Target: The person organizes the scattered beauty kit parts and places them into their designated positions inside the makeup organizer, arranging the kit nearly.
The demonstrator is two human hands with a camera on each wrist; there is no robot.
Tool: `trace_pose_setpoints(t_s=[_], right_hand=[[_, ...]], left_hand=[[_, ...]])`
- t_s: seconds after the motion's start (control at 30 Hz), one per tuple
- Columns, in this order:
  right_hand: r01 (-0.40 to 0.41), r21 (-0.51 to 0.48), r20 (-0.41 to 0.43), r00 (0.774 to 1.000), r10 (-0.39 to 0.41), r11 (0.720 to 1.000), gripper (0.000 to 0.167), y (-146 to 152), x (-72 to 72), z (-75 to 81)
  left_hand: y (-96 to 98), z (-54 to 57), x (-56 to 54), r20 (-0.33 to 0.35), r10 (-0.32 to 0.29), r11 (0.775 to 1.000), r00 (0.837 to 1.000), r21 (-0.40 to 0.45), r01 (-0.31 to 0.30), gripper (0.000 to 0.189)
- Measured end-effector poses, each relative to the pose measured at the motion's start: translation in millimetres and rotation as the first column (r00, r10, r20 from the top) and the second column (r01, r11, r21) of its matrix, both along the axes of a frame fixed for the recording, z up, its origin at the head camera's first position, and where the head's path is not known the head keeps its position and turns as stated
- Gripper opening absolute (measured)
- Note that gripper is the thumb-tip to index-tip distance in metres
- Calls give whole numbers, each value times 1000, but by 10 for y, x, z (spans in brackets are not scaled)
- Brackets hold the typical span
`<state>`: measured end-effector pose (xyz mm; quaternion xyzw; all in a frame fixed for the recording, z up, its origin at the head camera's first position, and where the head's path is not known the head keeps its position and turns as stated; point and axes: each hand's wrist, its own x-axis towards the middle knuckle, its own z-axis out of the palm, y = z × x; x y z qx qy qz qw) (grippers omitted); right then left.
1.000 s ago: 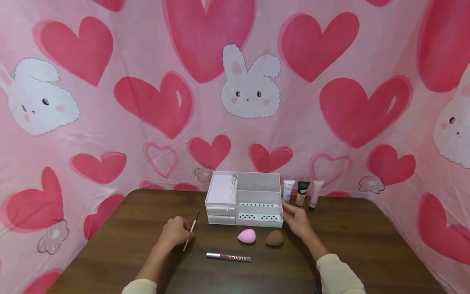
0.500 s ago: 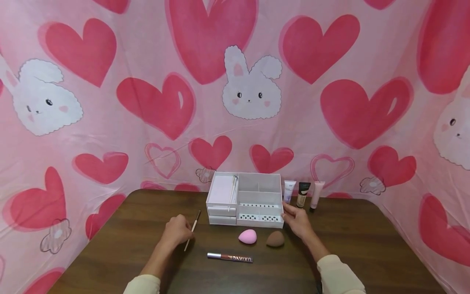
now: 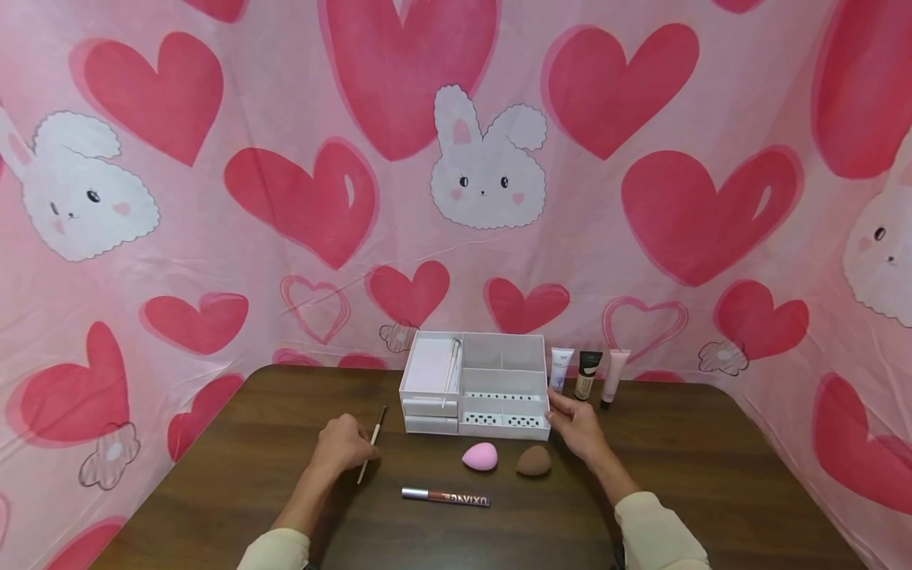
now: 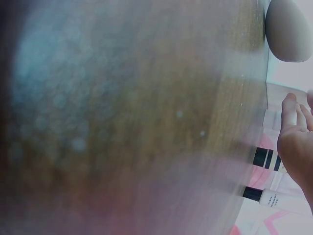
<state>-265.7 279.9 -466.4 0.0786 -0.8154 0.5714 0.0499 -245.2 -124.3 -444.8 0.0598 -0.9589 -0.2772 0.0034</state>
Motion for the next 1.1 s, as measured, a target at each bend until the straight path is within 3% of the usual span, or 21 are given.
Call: trace_pose_setpoints(t_s=[0.33,0.47,0.57,0.77,0.87,1.1], right_hand=[[12,-18,8,1000,-12,1000,51,-2,3,-5],[16,-8,20,1000,-16,1000,51,0,5,2],[19,-4,24,1000,-19,1000,51,-5,8,9],[19,4,26,999,-19,1000,50,-6,4,14],[16,-1,24,1000,-16,1000,50,-7,2,14],[16,-16,15,1000,-16,1000,50,-8,0,11]], left_hand=[[-39,16,23,-1,-43,996,999,83,43,17],[-42,35,10,-9,-55,977,998,206,56,8],[-40,66,-5,-2,-59,934,998,353,56,5],[-34,98,-46,26,-63,792,998,609,34,14],[-47,111,-59,42,-83,733,996,680,32,19],[-65,174,-102,58,-122,644,991,764,34,21]])
